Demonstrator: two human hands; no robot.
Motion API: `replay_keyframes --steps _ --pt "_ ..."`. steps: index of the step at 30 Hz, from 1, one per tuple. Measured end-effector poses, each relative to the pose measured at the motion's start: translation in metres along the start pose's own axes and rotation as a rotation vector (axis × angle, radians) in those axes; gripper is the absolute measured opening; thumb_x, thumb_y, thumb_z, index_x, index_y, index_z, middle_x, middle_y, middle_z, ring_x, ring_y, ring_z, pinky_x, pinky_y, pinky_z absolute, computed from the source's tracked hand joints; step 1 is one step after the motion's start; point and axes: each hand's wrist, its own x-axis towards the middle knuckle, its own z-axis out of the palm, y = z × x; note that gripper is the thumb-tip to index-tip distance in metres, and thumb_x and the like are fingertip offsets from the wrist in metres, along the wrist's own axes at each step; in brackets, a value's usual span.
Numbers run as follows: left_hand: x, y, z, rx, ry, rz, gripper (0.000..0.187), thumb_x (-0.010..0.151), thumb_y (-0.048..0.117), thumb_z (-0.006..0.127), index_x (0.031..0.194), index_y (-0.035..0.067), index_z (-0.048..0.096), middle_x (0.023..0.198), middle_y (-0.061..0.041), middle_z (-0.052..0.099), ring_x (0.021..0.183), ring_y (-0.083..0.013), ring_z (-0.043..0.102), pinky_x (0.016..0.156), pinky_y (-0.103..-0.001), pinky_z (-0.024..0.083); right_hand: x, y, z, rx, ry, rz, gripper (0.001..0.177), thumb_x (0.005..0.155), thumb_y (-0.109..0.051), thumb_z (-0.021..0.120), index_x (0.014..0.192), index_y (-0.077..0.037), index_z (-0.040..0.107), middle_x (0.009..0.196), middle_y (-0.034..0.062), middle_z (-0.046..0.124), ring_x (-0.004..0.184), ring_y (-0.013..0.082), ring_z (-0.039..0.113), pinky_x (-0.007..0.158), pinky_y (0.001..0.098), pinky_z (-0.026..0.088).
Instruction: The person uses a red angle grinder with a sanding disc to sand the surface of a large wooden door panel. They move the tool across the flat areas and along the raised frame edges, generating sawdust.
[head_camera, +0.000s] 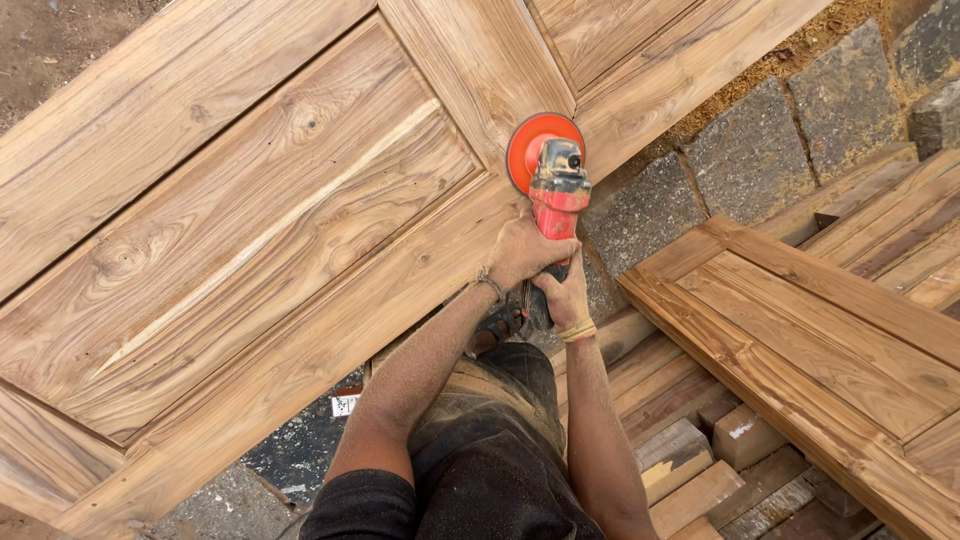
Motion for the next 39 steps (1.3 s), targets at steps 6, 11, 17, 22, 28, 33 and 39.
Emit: replay_keyframes --steps 6,11,17,22,28,33,39 --pt "-0.024 0.007 0.015 0.059 -0.071 0.085 0.088 0.065 0.061 0.075 0.123 -0.003 0.062 0.11 -0.027 0.07 0.097 -0.0391 0.073 0.085 -0.044 0.059 -0.029 0.021 -0.003 -0.03 0.137 0.032 0.07 0.073 -0.022 0.074 0.135 -0.007 0.046 0.119 0.0063 0.06 0.106 0.0148 0.061 0.089 0.0318 0.055" --pt "0.005 0.009 -0.02 0.02 -0.044 0.116 0.089 0.065 0.062 0.076 0.123 -0.004 0.061 0.11 -0.027 0.07 0.097 -0.0381 0.074 0.087 -0.043 0.059 0.005 -0.004 0.019 -0.003 0.07 -0.119 0.064 0.08 -0.019 0.076 0.135 -0.005 0.047 0.122 0.0055 0.058 0.109 0.0142 0.058 0.092 0.0304 0.053" --pt "0.064 0.026 -0.133 -0.103 0.188 0.086 0.086 0.063 0.058 0.078 0.124 0.0 0.061 0.108 -0.023 0.072 0.098 -0.0376 0.073 0.087 -0.043 0.058 0.109 -0.074 0.081 -0.084 -0.07 -0.083 0.061 0.076 -0.015 0.075 0.129 -0.006 0.048 0.107 0.0074 0.059 0.091 0.0161 0.061 0.075 0.0338 0.056" --pt "0.101 0.037 -0.2 -0.166 0.329 0.032 0.085 0.065 0.058 0.08 0.122 -0.002 0.059 0.102 -0.02 0.073 0.098 -0.037 0.074 0.085 -0.042 0.059 0.176 -0.131 0.117 -0.276 -0.185 -0.132 0.065 0.073 -0.015 0.073 0.133 -0.006 0.048 0.102 0.0067 0.062 0.086 0.0139 0.064 0.073 0.0314 0.058" --pt "0.118 0.05 -0.216 -0.138 0.158 -0.051 0.076 0.07 0.061 0.075 0.113 -0.001 0.067 0.096 -0.016 0.075 0.093 -0.0313 0.079 0.079 -0.04 0.064 0.187 -0.161 0.125 -0.143 -0.195 0.069 0.073 0.071 -0.018 0.072 0.137 -0.008 0.044 0.098 0.0078 0.064 0.072 0.019 0.069 0.059 0.0349 0.064" --pt "0.105 0.043 -0.182 -0.115 0.217 0.091 0.076 0.07 0.058 0.078 0.118 0.0 0.066 0.104 -0.018 0.071 0.097 -0.0333 0.074 0.083 -0.04 0.059 0.16 -0.154 0.106 -0.115 -0.187 0.012 0.078 0.073 -0.015 0.073 0.143 -0.008 0.039 0.101 0.0098 0.065 0.069 0.0168 0.07 0.054 0.0325 0.064" --pt "0.087 0.039 -0.145 -0.135 0.215 0.04 0.08 0.067 0.057 0.08 0.12 -0.001 0.062 0.106 -0.02 0.075 0.099 -0.0333 0.075 0.086 -0.041 0.06 0.129 -0.134 0.085 -0.027 -0.168 0.025 0.076 0.077 -0.012 0.074 0.144 -0.005 0.041 0.103 0.0123 0.064 0.071 0.0177 0.069 0.055 0.0335 0.062"
